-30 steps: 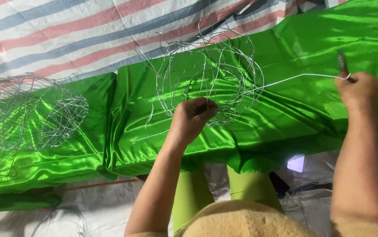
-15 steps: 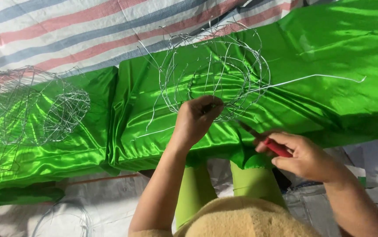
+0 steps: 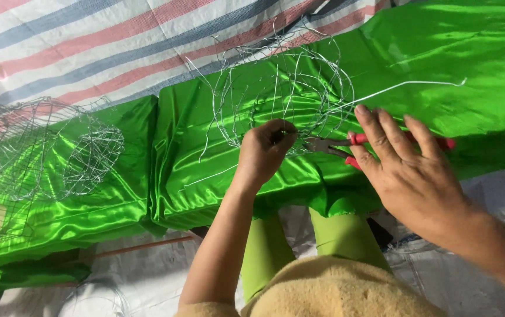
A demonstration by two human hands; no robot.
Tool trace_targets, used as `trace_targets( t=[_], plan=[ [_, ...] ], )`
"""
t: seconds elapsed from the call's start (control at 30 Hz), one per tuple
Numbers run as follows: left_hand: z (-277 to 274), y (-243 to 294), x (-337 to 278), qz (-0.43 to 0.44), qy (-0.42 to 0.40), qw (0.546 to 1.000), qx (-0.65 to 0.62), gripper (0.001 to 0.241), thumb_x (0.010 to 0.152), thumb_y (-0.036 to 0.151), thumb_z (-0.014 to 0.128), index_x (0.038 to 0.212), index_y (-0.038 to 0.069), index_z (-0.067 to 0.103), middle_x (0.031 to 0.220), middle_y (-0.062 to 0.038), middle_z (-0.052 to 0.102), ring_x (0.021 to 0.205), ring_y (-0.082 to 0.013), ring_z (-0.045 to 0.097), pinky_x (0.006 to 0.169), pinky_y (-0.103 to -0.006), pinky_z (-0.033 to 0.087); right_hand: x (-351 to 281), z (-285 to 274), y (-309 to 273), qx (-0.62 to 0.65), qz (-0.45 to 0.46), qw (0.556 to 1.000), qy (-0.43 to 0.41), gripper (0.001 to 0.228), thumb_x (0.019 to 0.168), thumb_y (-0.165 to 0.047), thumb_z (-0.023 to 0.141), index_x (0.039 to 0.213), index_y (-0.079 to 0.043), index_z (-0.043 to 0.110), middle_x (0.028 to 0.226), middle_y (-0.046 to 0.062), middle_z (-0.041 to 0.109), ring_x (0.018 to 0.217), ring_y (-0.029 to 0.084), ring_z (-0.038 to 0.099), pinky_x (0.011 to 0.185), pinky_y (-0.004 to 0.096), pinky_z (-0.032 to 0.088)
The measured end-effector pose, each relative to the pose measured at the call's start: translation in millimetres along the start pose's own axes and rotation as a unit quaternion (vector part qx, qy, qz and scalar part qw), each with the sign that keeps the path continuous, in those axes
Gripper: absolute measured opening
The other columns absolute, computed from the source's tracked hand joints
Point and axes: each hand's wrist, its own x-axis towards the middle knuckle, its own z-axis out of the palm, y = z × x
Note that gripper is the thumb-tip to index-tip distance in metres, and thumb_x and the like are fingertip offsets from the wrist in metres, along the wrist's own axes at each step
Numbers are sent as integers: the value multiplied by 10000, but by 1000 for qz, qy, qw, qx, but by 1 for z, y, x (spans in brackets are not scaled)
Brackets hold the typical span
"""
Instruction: Manually assembling a wire structure by weaving thin wire components into a frame and using pliers to cut them.
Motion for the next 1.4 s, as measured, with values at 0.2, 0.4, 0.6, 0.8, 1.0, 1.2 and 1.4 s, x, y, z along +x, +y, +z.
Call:
trace_targets(
  t=[0.2,0.4,0.6,0.8,1.0,1.2,1.4],
  plan=[
    [4,-1,3,4,9,999,50,103,908,179,719,982,134,773,750,12,725,604,-92,528,561,-278,402,11,-21,13,-147,-25,987,-59,648,930,-364,438,1575,-329,375,1743,185,248,1574,353,355,1253,593,129],
    [8,1,7,-1,14,1000,25,60,911,146,730,947,123,772,771,6,744,628,-88,558,585,-261,416,27,-26,4,-221,-32,975,-2,531,1023,-393,360,1506,-240,518,1714,155,303,1548,396,328,1247,635,113],
    [8,0,7,14,23,999,37,76,902,167,718,926,135,784,700,22,704,574,-79,512,552,-264,387,34,-19,4,-220,-23,975,-26,571,1010,-447,340,1521,-245,494,1728,195,261,1556,439,287,1251,627,130],
    [12,-6,12,28,40,998,32,98,893,178,719,942,126,785,703,16,714,572,-83,510,539,-278,382,36,-15,-3,-196,-24,980,-18,420,1030,-445,392,1325,-264,631,1735,179,301,1549,435,336,1245,616,169],
    [9,-3,12,24,34,999,11,76,900,132,724,945,96,773,714,-5,705,577,-89,499,533,-268,367,34,-1,-10,-174,1,985,-4,420,1030,-457,412,1377,-329,611,1744,183,276,1544,458,329,1254,607,148],
    [11,-3,13,23,41,999,17,119,894,172,722,964,98,781,771,-14,744,652,-110,589,594,-289,433,31,-1,-9,-189,4,982,-16,550,1030,-434,380,1519,-232,529,1739,195,254,1533,492,288,1244,603,177],
    [13,-3,12,29,48,998,32,69,901,172,715,892,119,757,624,33,607,569,-88,435,543,-296,326,36,-9,-10,-209,-22,975,-66,456,1033,-438,370,1389,-247,582,1747,224,201,1519,535,266,1229,648,132]
  ],
)
